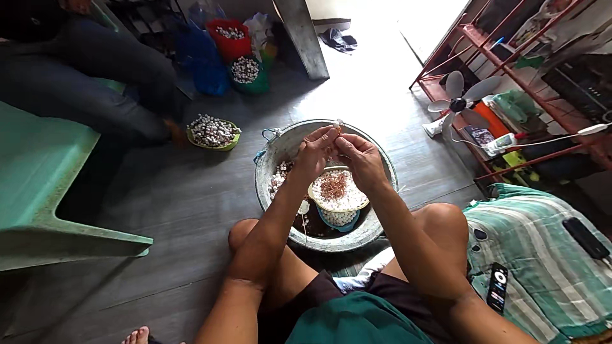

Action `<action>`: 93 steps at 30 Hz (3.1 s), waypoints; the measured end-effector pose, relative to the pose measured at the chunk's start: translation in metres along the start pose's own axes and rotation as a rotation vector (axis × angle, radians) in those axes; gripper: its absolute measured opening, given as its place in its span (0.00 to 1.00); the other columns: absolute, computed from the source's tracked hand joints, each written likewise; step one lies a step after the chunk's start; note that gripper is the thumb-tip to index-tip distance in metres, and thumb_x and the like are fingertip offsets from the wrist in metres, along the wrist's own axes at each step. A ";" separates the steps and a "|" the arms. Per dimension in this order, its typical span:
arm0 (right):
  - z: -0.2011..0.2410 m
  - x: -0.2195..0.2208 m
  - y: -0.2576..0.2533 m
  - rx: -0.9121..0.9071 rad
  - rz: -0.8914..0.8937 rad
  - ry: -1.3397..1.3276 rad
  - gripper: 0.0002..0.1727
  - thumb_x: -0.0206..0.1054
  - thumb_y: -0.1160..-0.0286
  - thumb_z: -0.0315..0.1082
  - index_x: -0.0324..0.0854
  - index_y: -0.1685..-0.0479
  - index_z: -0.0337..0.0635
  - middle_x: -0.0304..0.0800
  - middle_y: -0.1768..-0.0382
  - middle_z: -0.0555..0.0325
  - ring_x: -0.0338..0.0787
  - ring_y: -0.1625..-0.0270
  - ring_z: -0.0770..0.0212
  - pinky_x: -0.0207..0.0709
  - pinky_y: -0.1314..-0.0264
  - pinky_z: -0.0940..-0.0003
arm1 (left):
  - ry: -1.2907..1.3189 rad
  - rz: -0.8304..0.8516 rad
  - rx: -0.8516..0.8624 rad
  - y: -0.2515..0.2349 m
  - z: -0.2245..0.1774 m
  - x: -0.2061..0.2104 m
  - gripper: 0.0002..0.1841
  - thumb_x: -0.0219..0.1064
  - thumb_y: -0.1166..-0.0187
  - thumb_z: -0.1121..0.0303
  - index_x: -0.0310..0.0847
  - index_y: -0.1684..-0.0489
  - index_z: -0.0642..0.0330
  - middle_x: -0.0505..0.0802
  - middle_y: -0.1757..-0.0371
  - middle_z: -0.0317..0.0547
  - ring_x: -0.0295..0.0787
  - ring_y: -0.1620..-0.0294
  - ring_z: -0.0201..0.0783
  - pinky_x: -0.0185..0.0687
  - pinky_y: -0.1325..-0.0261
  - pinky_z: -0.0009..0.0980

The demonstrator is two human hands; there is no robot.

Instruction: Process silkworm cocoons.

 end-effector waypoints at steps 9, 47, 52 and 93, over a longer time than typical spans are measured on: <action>0.028 -0.029 0.002 -0.256 0.016 0.592 0.09 0.68 0.16 0.38 0.90 0.47 0.47 0.94 0.64 0.60 0.90 0.70 0.66 0.86 0.67 0.71 | -0.593 0.039 0.347 0.005 -0.063 0.008 0.17 0.56 0.09 0.70 0.83 0.31 0.68 0.93 0.41 0.52 0.93 0.47 0.42 0.92 0.43 0.39; -0.063 -0.125 -0.085 -0.082 -0.005 0.227 0.09 0.72 0.25 0.35 0.91 0.55 0.39 0.96 0.66 0.56 0.94 0.66 0.64 0.90 0.58 0.71 | -0.854 -0.052 0.118 -0.033 0.005 -0.031 0.08 0.62 0.16 0.78 0.85 0.50 0.73 0.94 0.64 0.51 0.95 0.64 0.38 0.94 0.51 0.36; -0.065 -0.121 -0.081 -0.082 -0.001 0.215 0.09 0.71 0.25 0.34 0.91 0.55 0.38 0.95 0.66 0.55 0.94 0.66 0.63 0.90 0.58 0.70 | -0.789 -0.139 0.085 -0.030 0.006 -0.037 0.17 0.49 0.07 0.66 0.78 0.64 0.65 0.83 0.82 0.41 0.83 0.83 0.35 0.85 0.74 0.32; 0.018 -0.056 -0.012 -0.082 -0.271 -0.026 0.10 0.70 0.19 0.30 0.89 0.51 0.31 0.95 0.60 0.48 0.93 0.61 0.59 0.89 0.56 0.64 | -0.681 -0.109 0.418 0.022 -0.033 0.036 0.10 0.60 0.14 0.77 0.88 0.53 0.72 0.97 0.65 0.50 0.97 0.70 0.43 0.97 0.62 0.38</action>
Point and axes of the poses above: each hand's wrist, its own y-axis away from the middle knuckle, its own x-axis out of the palm, z = x × y, the point moved 10 cm from there along -y, towards the middle knuckle
